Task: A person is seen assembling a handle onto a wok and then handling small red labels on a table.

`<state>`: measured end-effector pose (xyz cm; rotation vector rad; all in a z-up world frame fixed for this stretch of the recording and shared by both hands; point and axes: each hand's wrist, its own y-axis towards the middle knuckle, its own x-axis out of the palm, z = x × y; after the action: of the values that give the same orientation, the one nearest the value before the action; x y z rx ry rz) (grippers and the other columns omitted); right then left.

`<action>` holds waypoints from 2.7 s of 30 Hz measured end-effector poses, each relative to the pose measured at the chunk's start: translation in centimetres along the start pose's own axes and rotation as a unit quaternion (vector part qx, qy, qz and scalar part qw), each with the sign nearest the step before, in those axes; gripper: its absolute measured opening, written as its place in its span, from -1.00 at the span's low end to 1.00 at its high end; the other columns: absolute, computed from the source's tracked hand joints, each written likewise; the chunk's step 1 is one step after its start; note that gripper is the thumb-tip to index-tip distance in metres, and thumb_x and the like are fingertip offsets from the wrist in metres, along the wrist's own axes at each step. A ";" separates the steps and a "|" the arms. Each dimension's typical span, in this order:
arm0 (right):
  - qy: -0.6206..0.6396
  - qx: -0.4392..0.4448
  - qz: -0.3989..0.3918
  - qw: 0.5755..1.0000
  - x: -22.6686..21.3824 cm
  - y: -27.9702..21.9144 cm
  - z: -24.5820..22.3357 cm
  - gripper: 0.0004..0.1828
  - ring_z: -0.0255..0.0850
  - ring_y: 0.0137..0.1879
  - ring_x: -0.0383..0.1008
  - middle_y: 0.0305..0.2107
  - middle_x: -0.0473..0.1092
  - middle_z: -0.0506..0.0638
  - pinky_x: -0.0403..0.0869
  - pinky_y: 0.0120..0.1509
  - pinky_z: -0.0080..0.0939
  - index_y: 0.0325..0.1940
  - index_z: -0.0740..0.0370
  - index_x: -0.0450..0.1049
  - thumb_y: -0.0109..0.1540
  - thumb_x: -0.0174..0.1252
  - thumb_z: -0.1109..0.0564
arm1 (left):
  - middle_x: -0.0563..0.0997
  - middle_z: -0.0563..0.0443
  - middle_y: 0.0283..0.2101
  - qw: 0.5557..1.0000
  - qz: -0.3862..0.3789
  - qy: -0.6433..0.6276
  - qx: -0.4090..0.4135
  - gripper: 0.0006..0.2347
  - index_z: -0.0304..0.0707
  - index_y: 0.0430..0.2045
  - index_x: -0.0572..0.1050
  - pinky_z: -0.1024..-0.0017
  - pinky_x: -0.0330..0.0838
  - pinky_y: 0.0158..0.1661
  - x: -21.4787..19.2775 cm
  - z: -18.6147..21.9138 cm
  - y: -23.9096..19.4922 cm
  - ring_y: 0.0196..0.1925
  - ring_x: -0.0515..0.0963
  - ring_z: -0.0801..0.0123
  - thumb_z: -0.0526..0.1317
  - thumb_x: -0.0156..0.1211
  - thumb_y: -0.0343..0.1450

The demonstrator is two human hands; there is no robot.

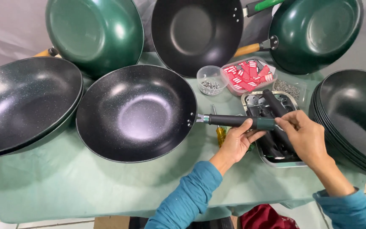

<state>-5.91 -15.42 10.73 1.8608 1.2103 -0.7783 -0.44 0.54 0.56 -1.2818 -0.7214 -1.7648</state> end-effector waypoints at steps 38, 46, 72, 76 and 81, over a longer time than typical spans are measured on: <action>0.036 -0.243 0.050 0.968 0.7 0.1 3.2 -0.84 -0.21 -0.17 0.54 -0.27 0.56 -0.01 0.47 0.04 -0.23 -0.17 0.27 0.61 0.34 0.17 0.15 | 0.65 -0.25 -0.05 0.999 0.043 -0.010 -0.022 -0.79 -0.48 -0.14 0.52 0.05 0.55 0.21 0.3 0.3 -0.1 0.11 0.64 0.05 -0.25 0.26 0.47; 0.229 0.114 -0.219 0.942 -1.3 3.8 1.9 -0.51 -0.27 -0.60 0.00 -0.74 0.14 0.03 0.00 -0.49 -0.30 -0.53 0.37 0.56 0.34 0.18 -0.05 | 0.66 -0.27 -0.05 0.998 0.050 -0.018 -0.031 -0.77 -0.50 -0.13 0.52 0.05 0.56 0.20 0.1 0.0 0.0 0.10 0.65 0.05 -0.25 0.25 0.48; 0.347 0.273 -0.308 0.843 -1.0 5.0 2.8 -0.51 -0.39 -0.70 -0.09 -0.73 0.00 -0.06 -0.16 -0.67 -0.42 -0.45 0.44 0.35 0.36 0.20 -0.04 | 0.66 -0.23 -0.07 0.999 0.032 -0.018 -0.023 -0.82 -0.45 -0.18 0.53 0.01 0.55 0.21 -0.3 -0.1 0.3 0.10 0.64 0.02 -0.27 0.26 0.47; 0.348 0.362 -0.342 0.795 0.3 5.1 4.2 -0.46 -0.42 -0.70 -0.22 -0.69 -0.08 -0.10 -0.26 -0.70 -0.42 -0.51 0.33 0.21 0.33 0.19 -0.11 | 0.66 -0.27 -0.06 0.999 0.038 -0.022 -0.028 -0.82 -0.46 -0.17 0.51 0.01 0.56 0.20 -0.8 -0.4 0.3 0.10 0.65 -0.01 -0.27 0.26 0.48; 0.094 0.141 -0.119 0.978 -1.9 2.2 -2.2 -0.74 -0.23 -0.54 0.22 -0.65 0.28 -0.01 0.25 -0.37 -0.21 -0.28 0.18 0.54 0.27 0.28 -0.06 | 0.65 -0.27 -0.05 0.998 0.054 -0.015 -0.025 -0.79 -0.49 -0.13 0.52 0.05 0.57 0.19 -0.2 -0.1 0.1 0.11 0.64 0.04 -0.26 0.24 0.48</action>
<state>-4.41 -15.01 14.01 2.0806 1.5288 -0.9612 -0.34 0.44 0.38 -1.3582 -0.6156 -1.6898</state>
